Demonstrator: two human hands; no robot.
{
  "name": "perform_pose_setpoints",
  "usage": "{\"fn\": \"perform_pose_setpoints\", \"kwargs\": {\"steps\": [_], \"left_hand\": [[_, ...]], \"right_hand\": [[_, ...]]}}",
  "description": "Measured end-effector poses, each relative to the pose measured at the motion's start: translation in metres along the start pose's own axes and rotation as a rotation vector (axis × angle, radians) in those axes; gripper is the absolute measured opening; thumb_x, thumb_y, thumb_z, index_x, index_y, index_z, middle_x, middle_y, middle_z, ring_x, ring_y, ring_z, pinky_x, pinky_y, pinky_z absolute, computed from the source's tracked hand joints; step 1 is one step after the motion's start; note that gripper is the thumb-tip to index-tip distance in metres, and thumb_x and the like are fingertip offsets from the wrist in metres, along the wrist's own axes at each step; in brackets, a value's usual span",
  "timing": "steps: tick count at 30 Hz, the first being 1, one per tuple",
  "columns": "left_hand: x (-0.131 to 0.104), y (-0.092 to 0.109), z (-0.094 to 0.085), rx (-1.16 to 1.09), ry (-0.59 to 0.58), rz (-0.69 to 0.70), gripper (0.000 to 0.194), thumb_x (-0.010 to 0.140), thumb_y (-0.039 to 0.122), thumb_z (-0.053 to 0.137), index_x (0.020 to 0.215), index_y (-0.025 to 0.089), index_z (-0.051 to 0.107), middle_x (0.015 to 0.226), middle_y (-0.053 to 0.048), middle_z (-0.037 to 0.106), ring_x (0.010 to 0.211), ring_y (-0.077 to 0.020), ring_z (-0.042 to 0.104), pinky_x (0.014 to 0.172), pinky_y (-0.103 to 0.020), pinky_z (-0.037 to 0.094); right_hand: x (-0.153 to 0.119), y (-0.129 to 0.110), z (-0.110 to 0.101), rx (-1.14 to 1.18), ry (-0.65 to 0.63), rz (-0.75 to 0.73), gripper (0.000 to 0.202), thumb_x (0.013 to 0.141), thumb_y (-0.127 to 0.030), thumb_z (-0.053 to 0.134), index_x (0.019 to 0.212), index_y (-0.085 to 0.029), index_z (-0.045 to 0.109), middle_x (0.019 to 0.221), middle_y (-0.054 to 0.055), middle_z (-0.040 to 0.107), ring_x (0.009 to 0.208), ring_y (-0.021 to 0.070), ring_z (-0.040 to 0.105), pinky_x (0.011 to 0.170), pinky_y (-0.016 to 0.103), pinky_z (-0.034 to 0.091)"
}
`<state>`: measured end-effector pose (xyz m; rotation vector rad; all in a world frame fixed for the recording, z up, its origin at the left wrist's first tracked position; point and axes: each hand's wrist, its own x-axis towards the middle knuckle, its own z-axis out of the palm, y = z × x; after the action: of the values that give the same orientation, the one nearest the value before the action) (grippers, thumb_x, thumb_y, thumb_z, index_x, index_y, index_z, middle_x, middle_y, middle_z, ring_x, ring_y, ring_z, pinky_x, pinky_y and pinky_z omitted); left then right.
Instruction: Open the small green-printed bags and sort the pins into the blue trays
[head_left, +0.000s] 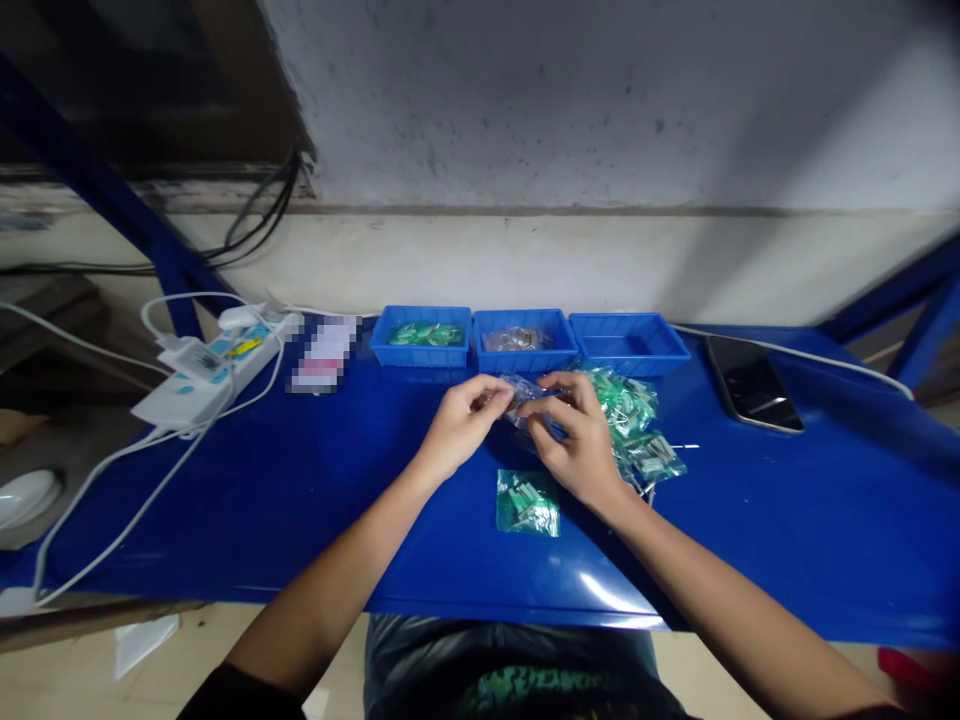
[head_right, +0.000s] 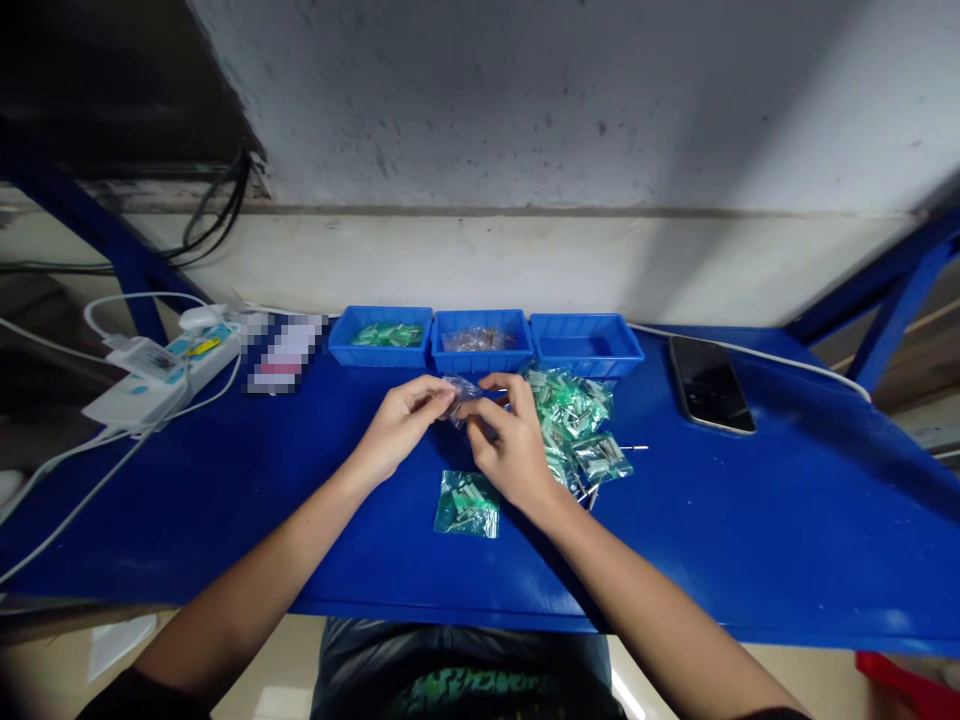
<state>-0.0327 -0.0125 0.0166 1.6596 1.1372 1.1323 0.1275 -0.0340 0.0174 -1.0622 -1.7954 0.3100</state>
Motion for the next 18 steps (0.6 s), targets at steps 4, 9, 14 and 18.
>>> {"fn": "perform_pose_setpoints", "kwargs": {"steps": [4, 9, 14, 18], "left_hand": [[-0.005, 0.002, 0.001, 0.284, 0.134, 0.317, 0.011, 0.087, 0.022, 0.054, 0.091, 0.02, 0.064, 0.087, -0.003, 0.065, 0.079, -0.0139, 0.06, 0.073, -0.029, 0.05], [-0.008, 0.002, 0.004, 0.491, 0.089, 0.599, 0.016, 0.086, 0.014, 0.052, 0.091, 0.021, 0.065, 0.104, -0.006, 0.058, 0.097, -0.0164, 0.055, 0.081, -0.032, 0.049], [-0.009, 0.001, 0.009, 0.532, 0.034, 0.443, 0.03, 0.085, 0.019, 0.053, 0.116, 0.021, 0.054, 0.12, -0.009, 0.048, 0.107, -0.0199, 0.051, 0.092, -0.038, 0.046], [-0.009, -0.004, 0.008, 0.71, -0.122, 0.301, 0.034, 0.087, 0.034, 0.052, 0.119, 0.023, 0.052, 0.117, -0.007, 0.053, 0.112, -0.025, 0.047, 0.093, -0.044, 0.043]], "right_hand": [[0.005, 0.001, -0.001, 0.16, -0.066, 0.278, 0.016, 0.079, -0.029, 0.055, 0.086, -0.02, 0.066, 0.096, 0.007, 0.053, 0.094, 0.0216, 0.053, 0.079, 0.038, 0.045], [0.009, -0.001, -0.001, 0.508, -0.117, 0.552, 0.025, 0.082, -0.039, 0.054, 0.083, -0.016, 0.064, 0.066, 0.001, 0.058, 0.062, 0.0136, 0.054, 0.059, 0.028, 0.045], [0.032, -0.003, -0.008, 0.068, 0.239, 0.137, 0.019, 0.085, -0.031, 0.052, 0.093, -0.021, 0.066, 0.082, 0.004, 0.061, 0.07, 0.0149, 0.055, 0.064, 0.031, 0.047], [0.068, 0.007, -0.031, -0.233, 0.134, -0.087, 0.024, 0.086, -0.027, 0.051, 0.103, -0.021, 0.066, 0.1, 0.01, 0.058, 0.085, 0.021, 0.058, 0.072, 0.038, 0.05]]}}
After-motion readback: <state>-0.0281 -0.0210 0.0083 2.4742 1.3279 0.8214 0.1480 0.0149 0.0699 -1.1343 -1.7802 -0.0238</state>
